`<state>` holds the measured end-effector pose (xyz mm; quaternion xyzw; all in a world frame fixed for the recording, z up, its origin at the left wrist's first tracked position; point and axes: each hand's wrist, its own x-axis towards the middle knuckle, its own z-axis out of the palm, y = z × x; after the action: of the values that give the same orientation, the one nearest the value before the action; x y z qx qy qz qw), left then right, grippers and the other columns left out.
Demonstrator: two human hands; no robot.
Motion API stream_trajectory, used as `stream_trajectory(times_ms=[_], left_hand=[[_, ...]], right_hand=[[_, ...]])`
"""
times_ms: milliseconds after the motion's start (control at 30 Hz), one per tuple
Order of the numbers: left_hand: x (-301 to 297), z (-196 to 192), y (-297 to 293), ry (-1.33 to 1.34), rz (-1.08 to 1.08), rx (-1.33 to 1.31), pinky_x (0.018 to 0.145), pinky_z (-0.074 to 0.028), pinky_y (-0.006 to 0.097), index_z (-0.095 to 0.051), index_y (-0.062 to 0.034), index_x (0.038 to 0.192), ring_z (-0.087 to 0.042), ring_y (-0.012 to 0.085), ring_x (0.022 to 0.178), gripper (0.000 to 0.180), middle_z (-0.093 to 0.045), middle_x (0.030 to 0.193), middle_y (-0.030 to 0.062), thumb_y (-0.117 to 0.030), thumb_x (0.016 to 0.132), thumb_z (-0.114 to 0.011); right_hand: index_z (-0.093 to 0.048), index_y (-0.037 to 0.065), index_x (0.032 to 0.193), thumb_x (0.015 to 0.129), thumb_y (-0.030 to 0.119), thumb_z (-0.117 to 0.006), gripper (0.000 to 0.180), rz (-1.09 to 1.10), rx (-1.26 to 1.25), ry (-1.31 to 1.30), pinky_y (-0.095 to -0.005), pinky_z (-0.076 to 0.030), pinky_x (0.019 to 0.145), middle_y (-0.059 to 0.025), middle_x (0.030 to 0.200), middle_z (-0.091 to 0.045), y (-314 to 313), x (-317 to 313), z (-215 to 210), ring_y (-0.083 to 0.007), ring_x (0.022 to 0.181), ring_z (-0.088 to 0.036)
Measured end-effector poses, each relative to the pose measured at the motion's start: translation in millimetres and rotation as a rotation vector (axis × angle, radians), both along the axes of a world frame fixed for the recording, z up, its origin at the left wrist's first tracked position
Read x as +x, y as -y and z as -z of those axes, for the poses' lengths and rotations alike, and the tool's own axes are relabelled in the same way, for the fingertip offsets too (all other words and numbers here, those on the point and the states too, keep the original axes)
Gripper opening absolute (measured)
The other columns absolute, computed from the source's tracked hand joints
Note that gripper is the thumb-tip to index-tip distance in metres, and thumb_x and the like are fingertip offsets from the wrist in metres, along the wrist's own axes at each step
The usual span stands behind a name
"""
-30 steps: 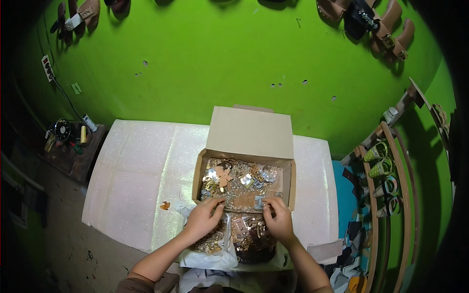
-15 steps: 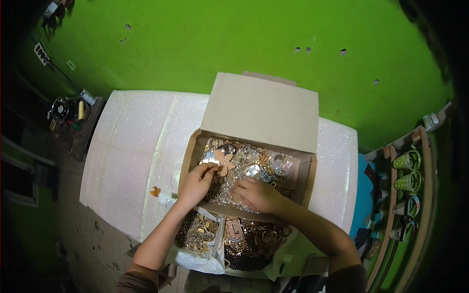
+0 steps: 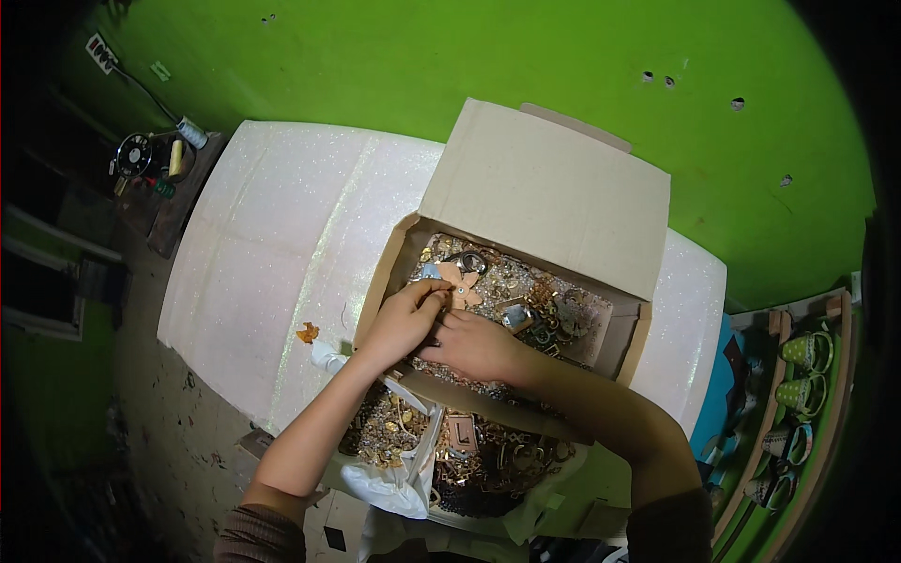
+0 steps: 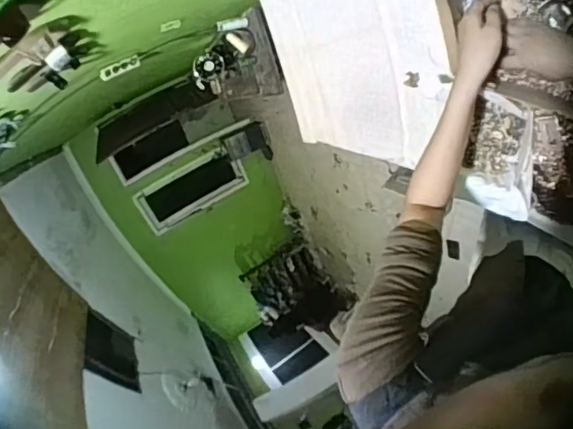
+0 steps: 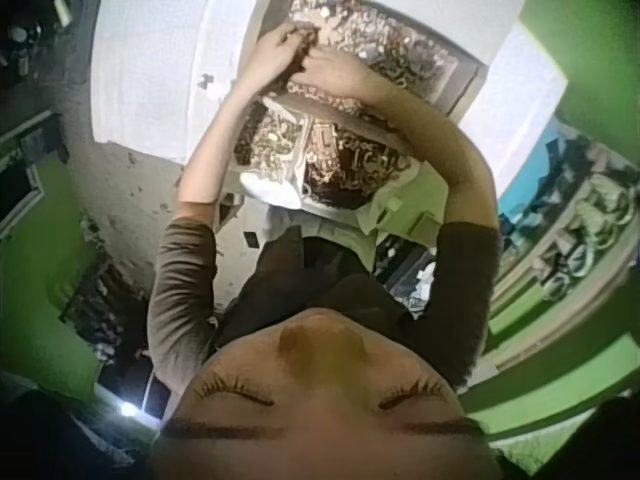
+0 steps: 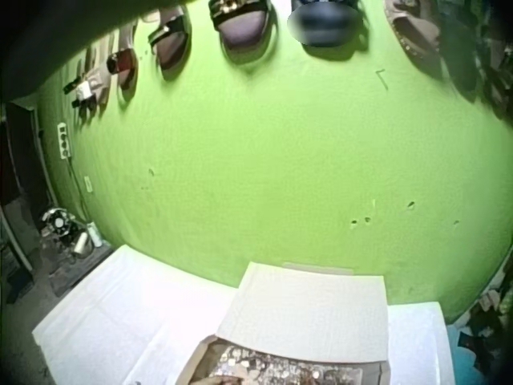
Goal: Sorting various metal hardware components into different containers.
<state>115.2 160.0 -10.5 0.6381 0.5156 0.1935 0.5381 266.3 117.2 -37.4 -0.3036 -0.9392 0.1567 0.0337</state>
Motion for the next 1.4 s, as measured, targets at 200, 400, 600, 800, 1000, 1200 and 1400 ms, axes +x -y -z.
stream_trajectory(times_ms=[200, 400, 600, 800, 1000, 1200, 1400], left_hand=[[-0.5, 17.5, -6.5, 0.046, 0.006, 0.015, 0.08, -0.044, 0.03, -0.057, 0.0006, 0.106, -0.06, 0.0244, 0.087, 0.032, -0.062, 0.094, 0.0171, -0.023, 0.087, -0.046], [0.1, 12.6, -10.7, 0.125, -0.025, -0.214, 0.088, -0.039, 0.025, -0.054, 0.0007, 0.108, -0.053, 0.014, 0.096, 0.03, -0.058, 0.103, 0.0082, -0.019, 0.092, -0.039], [-1.5, -3.6, -9.0, 0.31, -0.151, -0.428, 0.087, -0.041, 0.026, -0.051, -0.0013, 0.11, -0.054, 0.0145, 0.097, 0.031, -0.058, 0.104, 0.0068, -0.022, 0.092, -0.037], [1.3, -7.5, -2.7, 0.639, -0.391, -0.824, 0.085, -0.044, 0.03, -0.046, -0.0069, 0.118, -0.056, 0.0183, 0.094, 0.034, -0.057, 0.107, 0.0078, -0.025, 0.091, -0.034], [9.2, -7.9, 4.5, 1.166, -0.394, -1.063, 0.081, -0.048, 0.036, -0.051, -0.0087, 0.114, -0.058, 0.0225, 0.093, 0.034, -0.058, 0.107, 0.0101, -0.025, 0.092, -0.031], [1.4, -12.4, 6.2, 1.239, -0.611, -1.033, 0.089, -0.046, 0.037, -0.047, -0.0025, 0.116, -0.053, 0.0231, 0.105, 0.034, -0.054, 0.113, 0.0127, -0.02, 0.092, -0.031], [-13.2, -6.3, 6.3, 1.277, -0.579, -1.02, 0.091, -0.045, 0.037, -0.048, -0.001, 0.115, -0.052, 0.0221, 0.107, 0.034, -0.055, 0.113, 0.0118, -0.02, 0.092, -0.032]], right_hand=[[-0.056, 0.016, 0.099, 0.075, 0.012, -0.052, 0.025, 0.066, -0.024, -0.088, -0.0337, -0.045, 0.072, -0.007, 0.086, -0.053, 0.8, -5.0, 3.3, -0.0225, 0.085, -0.055], [-0.053, 0.011, 0.103, 0.074, 0.01, -0.054, 0.029, 0.141, -0.093, -0.06, -0.0355, -0.047, 0.07, -0.0079, 0.09, -0.053, -0.1, -7.7, 15.0, -0.0232, 0.086, -0.056], [-0.053, 0.005, 0.103, 0.076, 0.009, -0.058, 0.027, 0.297, -0.381, -0.401, -0.0314, -0.047, 0.067, -0.0084, 0.085, -0.058, -1.0, 12.7, 3.2, -0.0209, 0.077, -0.058], [-0.053, 0.002, 0.102, 0.076, 0.012, -0.065, 0.031, 0.592, -1.196, -0.718, -0.0245, -0.044, 0.062, -0.0024, 0.081, -0.059, -13.7, 35.9, -30.7, -0.0089, 0.072, -0.054], [-0.055, 0.0, 0.108, 0.073, 0.017, -0.064, 0.039, 0.596, -0.971, -0.719, -0.0238, -0.043, 0.042, -0.0032, 0.07, -0.057, -28.6, 20.2, -66.6, -0.0086, 0.057, -0.053], [-0.056, 0.002, 0.103, 0.078, 0.011, -0.06, 0.027, 0.699, -0.322, -0.739, -0.0229, -0.045, 0.054, -0.0081, 0.082, -0.056, -18.3, 18.4, -68.6, -0.0103, 0.06, -0.053], [-0.056, 0.005, 0.1, 0.076, 0.005, -0.054, 0.024, 0.251, -0.101, -0.375, -0.0386, -0.046, 0.079, -0.0101, 0.099, -0.053, 20.5, 32.7, -18.9, -0.0275, 0.096, -0.052]])
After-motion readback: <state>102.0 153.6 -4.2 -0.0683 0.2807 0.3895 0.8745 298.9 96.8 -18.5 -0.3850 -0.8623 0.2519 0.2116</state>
